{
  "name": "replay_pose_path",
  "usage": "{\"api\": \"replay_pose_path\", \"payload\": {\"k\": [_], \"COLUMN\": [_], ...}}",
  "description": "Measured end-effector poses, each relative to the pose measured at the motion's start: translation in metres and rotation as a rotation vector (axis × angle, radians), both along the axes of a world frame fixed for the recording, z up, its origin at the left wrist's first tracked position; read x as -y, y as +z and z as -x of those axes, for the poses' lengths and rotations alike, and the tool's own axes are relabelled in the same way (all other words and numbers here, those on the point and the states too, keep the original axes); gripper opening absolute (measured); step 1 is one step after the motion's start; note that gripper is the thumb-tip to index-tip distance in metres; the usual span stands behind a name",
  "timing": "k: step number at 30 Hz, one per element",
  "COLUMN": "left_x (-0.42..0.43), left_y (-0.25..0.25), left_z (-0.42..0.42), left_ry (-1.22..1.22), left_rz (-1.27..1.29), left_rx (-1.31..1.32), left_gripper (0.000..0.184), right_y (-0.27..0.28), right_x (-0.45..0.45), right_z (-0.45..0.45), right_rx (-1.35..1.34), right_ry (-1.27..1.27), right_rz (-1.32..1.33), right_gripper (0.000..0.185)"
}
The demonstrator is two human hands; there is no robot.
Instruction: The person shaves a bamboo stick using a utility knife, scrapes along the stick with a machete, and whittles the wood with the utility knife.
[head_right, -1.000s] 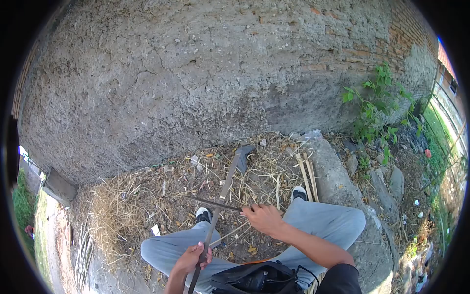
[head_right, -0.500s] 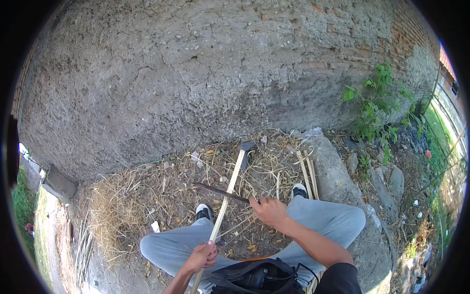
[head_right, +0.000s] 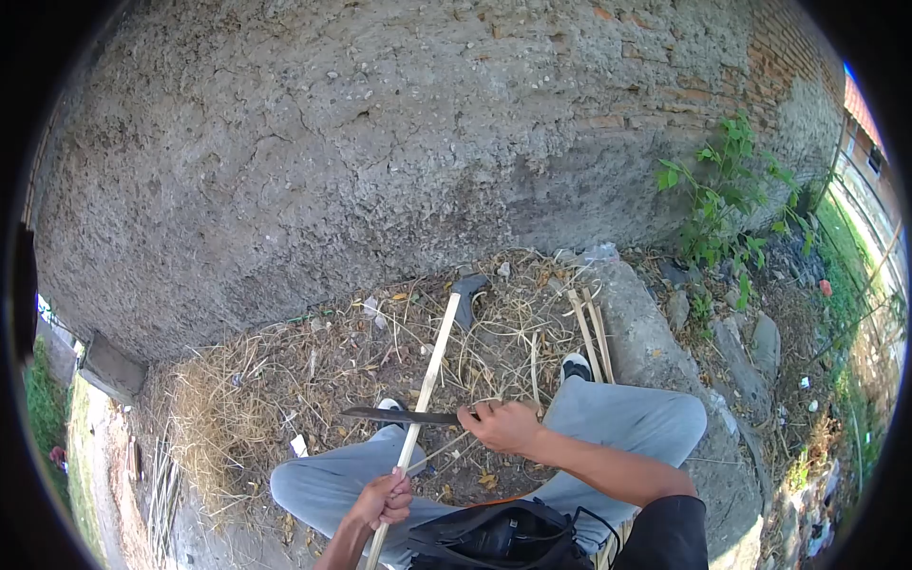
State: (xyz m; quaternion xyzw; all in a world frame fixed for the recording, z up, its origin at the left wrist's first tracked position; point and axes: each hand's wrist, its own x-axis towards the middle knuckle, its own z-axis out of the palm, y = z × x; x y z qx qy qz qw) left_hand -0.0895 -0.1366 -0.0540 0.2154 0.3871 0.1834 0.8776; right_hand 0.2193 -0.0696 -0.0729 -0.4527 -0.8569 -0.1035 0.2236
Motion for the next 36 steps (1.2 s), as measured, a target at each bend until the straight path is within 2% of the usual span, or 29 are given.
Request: {"api": "replay_pose_path", "payload": {"k": [2,5,7,9,10,12,13,14,15,17,18,19,21,23,25,27,29,31,33,34,35,36], "left_x": [-0.005,-0.011,-0.011,-0.009,-0.008,-0.008,-0.011,-0.012,-0.011,-0.01,-0.008,-0.006,-0.009,-0.014,-0.012,-0.008,-0.005,-0.009,-0.01,-0.011,-0.009,-0.006], "left_y": [-0.005,-0.023,-0.032,-0.04,-0.042,-0.044,-0.043,-0.044,-0.045,-0.043,-0.042,-0.045,-0.053,-0.052,-0.054,-0.055,-0.058,-0.058,-0.06,-0.06,-0.059,-0.059], "left_z": [0.001,-0.002,-0.001,0.003,0.005,0.006,0.007,0.008,0.006,0.002,0.002,0.005,0.007,0.01,0.007,0.006,0.009,0.011,0.006,0.004,0.004,0.005], "left_ry": [-0.005,-0.016,-0.042,-0.083,-0.086,-0.047,-0.054,-0.058,-0.059,-0.075,-0.087,-0.086,-0.105,-0.101,-0.092,-0.116,-0.119,-0.13,-0.119,-0.123,-0.13,-0.135], "left_rz": [0.052,0.168,0.235,0.369,0.382,0.476,0.465,0.462,0.467,0.455,0.443,0.452,0.472,0.471,0.489,0.437,0.446,0.435,0.506,0.506,0.49,0.478], "left_rx": [0.069,0.259,0.365,0.577,0.573,0.692,0.689,0.691,0.696,0.697,0.696,0.691,0.688,0.688,0.696,0.656,0.629,0.601,0.705,0.705,0.708,0.71], "left_gripper": [0.044,0.044,0.044,0.043,0.043,0.042,0.042,0.042,0.042,0.042,0.042,0.042,0.044,0.044,0.044,0.044,0.044,0.044,0.044,0.044,0.044,0.045], "right_y": [-0.011,-0.028,-0.01,-0.004,-0.017,-0.022,-0.014,-0.01,0.002,0.01,0.0,-0.013,-0.028,-0.014,-0.006,-0.004,-0.019,-0.02,-0.01,0.0,-0.008,-0.023], "right_x": [-0.002,-0.012,0.005,0.004,-0.012,-0.022,-0.029,-0.015,-0.01,-0.001,-0.014,-0.024,-0.042,-0.018,0.0,-0.013,-0.039,-0.032,0.001,0.01,0.003,-0.011], "right_z": [0.004,0.002,0.006,-0.005,-0.016,-0.03,-0.031,-0.027,-0.024,-0.018,-0.023,-0.03,-0.042,-0.026,-0.016,-0.025,-0.043,-0.039,-0.024,-0.021,-0.025,-0.033], "right_rx": [0.0,-0.094,-0.049,0.039,-0.053,-0.043,-0.04,-0.001,0.002,0.14,0.06,0.056,0.012,0.034,0.169,0.137,-0.011,0.0,0.081,0.122,0.12,0.022], "right_ry": [0.027,-0.139,-0.123,-0.044,-0.209,-0.262,-0.316,-0.198,-0.199,0.06,-0.059,-0.061,-0.314,-0.229,0.115,0.073,-0.428,-0.407,0.015,0.115,0.111,-0.08], "right_rz": [-0.065,0.175,0.112,-0.062,0.018,0.059,0.077,0.0,-0.003,-0.066,-0.048,-0.039,0.14,0.09,-0.114,-0.082,0.23,0.175,0.003,-0.026,-0.022,0.034], "right_gripper": [0.017,0.02,0.018,0.021,0.018,0.019,0.02,0.02,0.02,0.03,0.032,0.032,0.032,0.03,0.032,0.031,0.03,0.028,0.024,0.021,0.021,0.02]}}
